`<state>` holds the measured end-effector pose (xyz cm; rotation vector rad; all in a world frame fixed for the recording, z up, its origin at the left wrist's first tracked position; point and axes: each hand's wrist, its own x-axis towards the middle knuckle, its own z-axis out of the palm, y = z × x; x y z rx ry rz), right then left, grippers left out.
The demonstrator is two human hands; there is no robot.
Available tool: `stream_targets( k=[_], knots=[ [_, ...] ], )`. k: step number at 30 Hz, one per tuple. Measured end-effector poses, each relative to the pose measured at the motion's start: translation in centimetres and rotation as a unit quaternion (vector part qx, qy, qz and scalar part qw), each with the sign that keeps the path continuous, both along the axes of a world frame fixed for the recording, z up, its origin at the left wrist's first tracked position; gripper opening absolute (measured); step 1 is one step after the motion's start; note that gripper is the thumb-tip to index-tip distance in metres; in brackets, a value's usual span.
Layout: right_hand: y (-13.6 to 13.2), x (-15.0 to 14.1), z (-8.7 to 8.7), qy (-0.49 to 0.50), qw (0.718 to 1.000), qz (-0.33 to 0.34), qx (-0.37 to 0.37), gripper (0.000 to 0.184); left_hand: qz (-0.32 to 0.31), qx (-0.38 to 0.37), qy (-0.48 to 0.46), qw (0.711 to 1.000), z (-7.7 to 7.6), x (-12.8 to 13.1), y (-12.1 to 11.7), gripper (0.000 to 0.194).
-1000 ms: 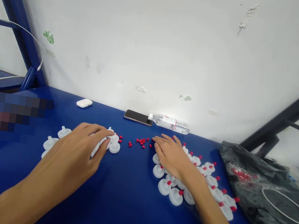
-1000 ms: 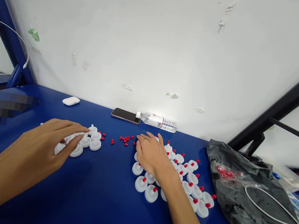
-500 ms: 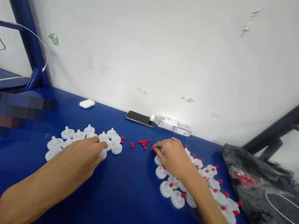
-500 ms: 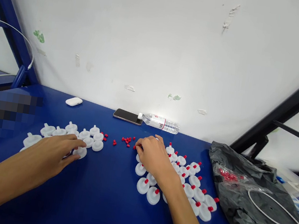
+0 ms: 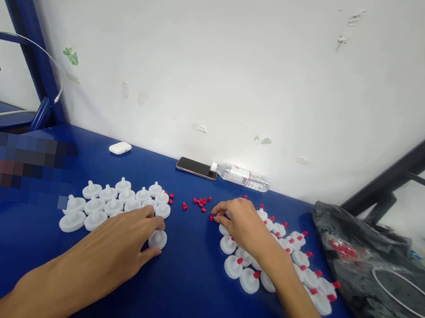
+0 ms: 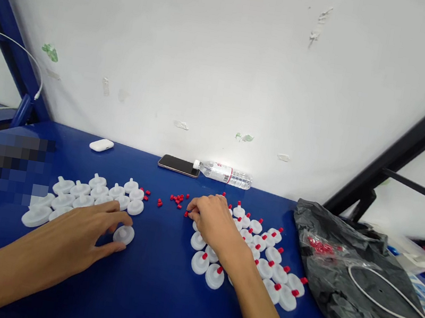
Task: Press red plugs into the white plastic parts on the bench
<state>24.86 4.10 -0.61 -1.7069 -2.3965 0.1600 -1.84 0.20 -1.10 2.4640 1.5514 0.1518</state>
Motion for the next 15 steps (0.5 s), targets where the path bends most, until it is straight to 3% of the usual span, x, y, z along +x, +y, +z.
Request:
stream_targets(
  k=[6,10,15],
  knots=[
    [0.0,0.4,0.2,0.005,1.000,0.012,0.013,0.020,-0.002,0.079,-0.106,0.991,-0.1,0.0,-0.1,0.028],
    [-0.3,0.5,0.7,0.025,0.999,0.009,0.036,0.019,0.007,0.090,-0.105,0.990,-0.2,0.4,0.0,0.032],
    [-1.4,-0.3,1.9,0.203,0.978,0.052,0.021,0.023,0.006,0.078,-0.076,0.994,0.3,0.8,-0.2,0.036]
  ],
)
